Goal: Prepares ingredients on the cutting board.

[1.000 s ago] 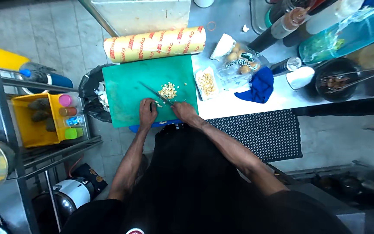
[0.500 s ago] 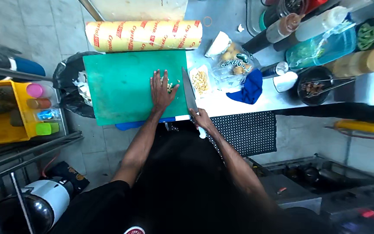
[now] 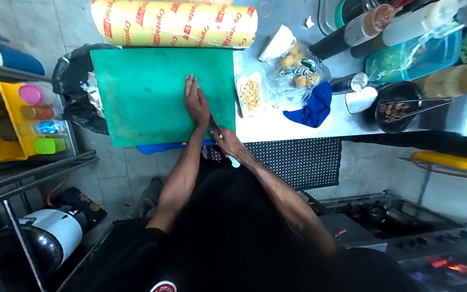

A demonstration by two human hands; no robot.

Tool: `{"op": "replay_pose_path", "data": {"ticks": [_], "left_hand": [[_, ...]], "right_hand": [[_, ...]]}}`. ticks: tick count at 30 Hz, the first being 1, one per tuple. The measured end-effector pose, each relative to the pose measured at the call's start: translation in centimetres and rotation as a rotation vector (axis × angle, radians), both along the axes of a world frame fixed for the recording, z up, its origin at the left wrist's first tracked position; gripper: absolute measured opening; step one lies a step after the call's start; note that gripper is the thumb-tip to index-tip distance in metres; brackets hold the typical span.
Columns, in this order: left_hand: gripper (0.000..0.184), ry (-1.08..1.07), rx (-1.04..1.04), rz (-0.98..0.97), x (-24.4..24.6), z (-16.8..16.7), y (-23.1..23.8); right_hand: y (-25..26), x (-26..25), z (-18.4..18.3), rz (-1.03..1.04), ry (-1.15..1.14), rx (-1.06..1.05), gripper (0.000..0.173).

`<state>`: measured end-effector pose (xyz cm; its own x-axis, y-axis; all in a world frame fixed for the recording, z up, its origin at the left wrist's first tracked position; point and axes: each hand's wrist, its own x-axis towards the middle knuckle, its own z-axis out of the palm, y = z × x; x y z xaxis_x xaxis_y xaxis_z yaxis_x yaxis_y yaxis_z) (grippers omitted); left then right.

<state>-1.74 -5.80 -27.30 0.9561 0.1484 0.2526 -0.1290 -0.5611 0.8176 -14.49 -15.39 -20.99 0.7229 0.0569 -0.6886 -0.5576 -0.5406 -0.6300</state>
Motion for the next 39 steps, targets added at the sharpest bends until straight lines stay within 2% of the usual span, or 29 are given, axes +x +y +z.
{"op": "replay_pose_path", "data": {"ticks": [4,7,9,12,16,20,22,26,29,31,32,34,37,39], "left_hand": [[0.035,-0.073,-0.137,-0.011,-0.1,3.7,-2.7],[0.035,-0.124,-0.274,-0.077,-0.5,7.2,-6.6],[0.036,-0.137,-0.320,-0.133,-1.1,8.6,-9.2],[0.035,-0.124,-0.320,-0.182,-1.8,8.4,-12.3],[0.033,0.010,-0.177,-0.205,-1.7,5.8,-13.9],[0.033,0.187,0.053,-0.489,-1.6,5.3,-14.1],[0.032,0.142,0.174,-0.566,-2.0,5.7,-14.0],[0.033,0.025,0.261,-0.557,-4.8,8.3,-13.4],[0.031,0.059,0.252,-0.750,-7.4,10.3,-13.4],[0.030,0.073,0.188,-0.939,-6.3,9.4,-15.6],[0.035,0.095,0.158,-1.017,-5.2,8.7,-16.9],[0.038,0.140,0.117,-1.072,-2.6,7.2,-19.9],[0.033,0.211,0.310,-1.058,-0.1,6.7,-24.1],[0.051,0.284,0.504,-1.180,0.3,7.6,-27.0]], "right_hand": [[-2.2,-3.1,4.4,-0.066,-0.199,-0.066,0.039],[-4.6,-4.6,8.6,-0.142,-0.198,-0.128,0.040],[-6.2,-5.0,9.8,-0.193,-0.178,-0.196,0.041],[-8.8,-6.0,9.9,-0.240,-0.106,-0.258,0.047],[-11.3,-9.4,9.6,-0.334,-0.144,-0.254,0.049],[-13.1,-12.5,10.2,-0.457,-0.179,-0.170,0.048],[-13.9,-13.7,10.2,-0.545,-0.181,-0.120,0.047],[-16.1,-15.9,9.5,-0.723,-0.220,-0.060,0.043],[-18.1,-17.3,9.0,-0.861,-0.219,-0.042,0.044],[-19.4,-18.2,8.6,-0.937,-0.219,-0.046,0.044],[-20.1,-18.6,8.4,-0.972,-0.223,-0.049,0.043],[-21.4,-19.4,8.2,-1.039,-0.240,-0.055,0.042],[-22.5,-20.9,8.3,-1.121,-0.263,-0.067,0.040],[-22.8,-22.0,8.4,-1.161,-0.278,-0.089,0.040]]}}
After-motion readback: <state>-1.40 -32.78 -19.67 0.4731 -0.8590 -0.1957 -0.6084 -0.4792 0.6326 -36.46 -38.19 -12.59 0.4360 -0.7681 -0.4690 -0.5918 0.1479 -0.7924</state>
